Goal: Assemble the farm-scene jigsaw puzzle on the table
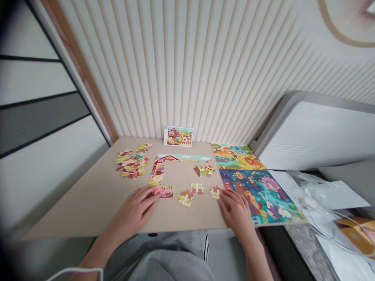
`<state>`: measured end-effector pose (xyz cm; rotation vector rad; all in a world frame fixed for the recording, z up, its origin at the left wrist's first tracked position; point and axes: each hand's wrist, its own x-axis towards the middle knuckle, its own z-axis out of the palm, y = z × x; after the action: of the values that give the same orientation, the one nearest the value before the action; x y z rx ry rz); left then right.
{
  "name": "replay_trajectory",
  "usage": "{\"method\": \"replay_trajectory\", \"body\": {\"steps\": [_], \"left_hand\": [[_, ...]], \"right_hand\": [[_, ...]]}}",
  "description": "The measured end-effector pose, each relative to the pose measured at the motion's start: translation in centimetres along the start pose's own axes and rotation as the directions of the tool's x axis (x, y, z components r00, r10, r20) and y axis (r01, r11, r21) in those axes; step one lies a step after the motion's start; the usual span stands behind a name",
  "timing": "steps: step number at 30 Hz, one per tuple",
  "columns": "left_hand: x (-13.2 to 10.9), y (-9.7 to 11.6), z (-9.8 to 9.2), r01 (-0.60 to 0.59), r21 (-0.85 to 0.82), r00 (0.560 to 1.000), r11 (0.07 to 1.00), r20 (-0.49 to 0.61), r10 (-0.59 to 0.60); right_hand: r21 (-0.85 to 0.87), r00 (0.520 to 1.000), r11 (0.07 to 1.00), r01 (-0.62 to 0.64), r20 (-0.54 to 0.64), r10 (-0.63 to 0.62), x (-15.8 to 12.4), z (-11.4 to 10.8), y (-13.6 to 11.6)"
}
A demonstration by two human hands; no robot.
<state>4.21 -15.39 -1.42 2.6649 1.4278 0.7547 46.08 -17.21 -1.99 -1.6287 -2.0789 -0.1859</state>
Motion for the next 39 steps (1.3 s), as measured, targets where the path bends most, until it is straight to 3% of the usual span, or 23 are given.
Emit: {"method": "replay_trajectory", "body": {"steps": [11,19,23,29,32,39], "left_hand": [[0.1,0.1,-0.3,0.017,0.022,0.999,1.0,0.03,-0.017],[0.1,0.3,-0.2,0.01,0.021,1.0,1.0,-0.001,-0.009],[0.4,1.0,-0.9,-0.089,0.069,0.996,0.994,-0.02,0.091],[2.3,4.3,-1.9,-0.224,0.051,0.972,0.973,0.085,0.22],[3.3,6.5,-1.1,-0.234,0.019,0.966,0.972,0.114,0.23],[4.0,9.7,0.9,-0.228,-0.037,0.961,0.973,0.15,0.231]], "right_hand": [[0.047,0.999,0.999,0.016,0.038,-0.018,1.9,0.3,-0.1],[0.148,0.98,0.977,0.153,0.105,-0.169,3.2,0.1,-6.5],[0.098,0.98,0.984,0.148,0.117,-0.159,4.2,0.4,-7.5],[0.054,0.972,0.984,0.169,0.154,-0.175,6.1,0.8,-8.1],[0.031,0.977,0.988,0.153,0.146,-0.156,6.2,0.7,-7.2],[-0.006,0.98,0.997,0.074,0.185,-0.072,3.6,-0.6,-1.0]]}}
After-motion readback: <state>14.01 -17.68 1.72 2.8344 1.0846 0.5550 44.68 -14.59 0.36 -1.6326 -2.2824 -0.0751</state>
